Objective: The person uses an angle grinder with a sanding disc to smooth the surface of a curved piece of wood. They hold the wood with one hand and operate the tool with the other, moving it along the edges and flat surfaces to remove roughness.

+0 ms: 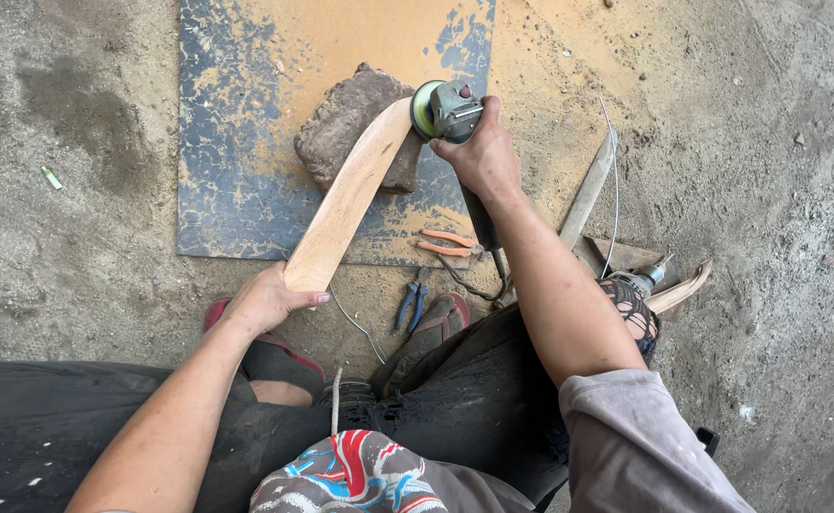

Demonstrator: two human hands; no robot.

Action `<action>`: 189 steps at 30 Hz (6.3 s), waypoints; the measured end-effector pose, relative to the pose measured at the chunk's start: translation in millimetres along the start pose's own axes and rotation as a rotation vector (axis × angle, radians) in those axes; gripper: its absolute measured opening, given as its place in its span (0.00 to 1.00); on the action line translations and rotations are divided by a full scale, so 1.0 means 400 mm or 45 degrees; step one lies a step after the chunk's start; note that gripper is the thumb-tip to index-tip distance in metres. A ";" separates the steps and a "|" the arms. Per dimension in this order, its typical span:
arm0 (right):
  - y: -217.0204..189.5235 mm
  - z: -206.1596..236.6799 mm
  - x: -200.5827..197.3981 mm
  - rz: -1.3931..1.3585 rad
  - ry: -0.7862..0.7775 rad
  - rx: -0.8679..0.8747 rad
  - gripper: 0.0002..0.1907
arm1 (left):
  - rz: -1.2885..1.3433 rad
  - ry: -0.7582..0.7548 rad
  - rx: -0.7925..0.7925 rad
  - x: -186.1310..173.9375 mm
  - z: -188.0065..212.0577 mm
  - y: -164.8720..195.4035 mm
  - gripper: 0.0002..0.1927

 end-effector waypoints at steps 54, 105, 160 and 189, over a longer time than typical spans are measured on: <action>0.015 -0.013 0.008 0.110 -0.027 0.138 0.48 | -0.078 -0.022 -0.083 0.024 -0.007 -0.026 0.42; 0.051 -0.026 -0.019 -0.082 0.078 0.089 0.48 | -0.023 -0.002 -0.014 0.011 0.009 0.011 0.38; 0.074 -0.003 -0.061 -0.130 0.158 0.123 0.49 | 0.147 -0.047 0.066 0.005 0.001 0.027 0.33; -0.019 0.333 0.148 0.370 -0.396 -0.279 0.50 | 0.207 -0.062 0.109 0.000 -0.016 0.017 0.33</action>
Point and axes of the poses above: each hand's wrist, its own z-axis away from the middle knuckle, its own x-axis out of the palm, y = z × x, the point moved 7 cm from there along -z, towards the middle knuckle, and after that the axes turned 15 degrees about x, right-handed, at the moved point
